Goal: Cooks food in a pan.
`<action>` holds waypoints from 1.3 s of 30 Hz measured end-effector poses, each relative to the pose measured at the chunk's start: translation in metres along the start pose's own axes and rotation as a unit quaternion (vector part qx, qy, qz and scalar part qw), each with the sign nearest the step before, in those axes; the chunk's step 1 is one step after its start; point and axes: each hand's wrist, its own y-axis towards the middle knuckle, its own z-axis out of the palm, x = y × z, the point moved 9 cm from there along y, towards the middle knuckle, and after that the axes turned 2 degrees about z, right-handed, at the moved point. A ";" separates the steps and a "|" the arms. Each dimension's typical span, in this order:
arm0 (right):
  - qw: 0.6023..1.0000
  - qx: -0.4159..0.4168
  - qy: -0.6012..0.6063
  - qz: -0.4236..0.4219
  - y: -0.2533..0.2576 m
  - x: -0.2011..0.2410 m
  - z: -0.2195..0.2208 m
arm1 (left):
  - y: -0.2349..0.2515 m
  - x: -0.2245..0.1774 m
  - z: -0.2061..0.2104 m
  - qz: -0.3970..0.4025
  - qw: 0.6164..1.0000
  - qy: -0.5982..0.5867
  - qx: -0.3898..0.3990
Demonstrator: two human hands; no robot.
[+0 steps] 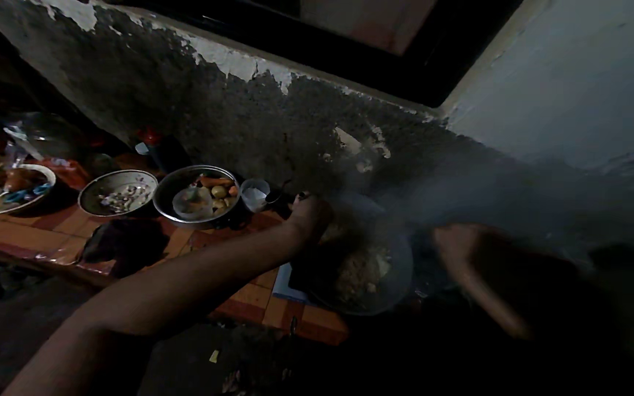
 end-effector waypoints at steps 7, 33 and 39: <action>0.966 0.241 -0.088 -0.042 -0.012 0.050 0.026 | 0.012 -0.010 0.030 0.017 0.995 -0.032 0.097; 0.937 0.248 0.223 -0.099 -0.018 -0.012 0.091 | -0.024 0.015 0.029 0.050 0.992 -0.046 -0.110; 0.942 0.236 0.218 -0.102 -0.011 -0.020 0.081 | -0.017 0.011 0.020 0.068 0.993 -0.023 -0.099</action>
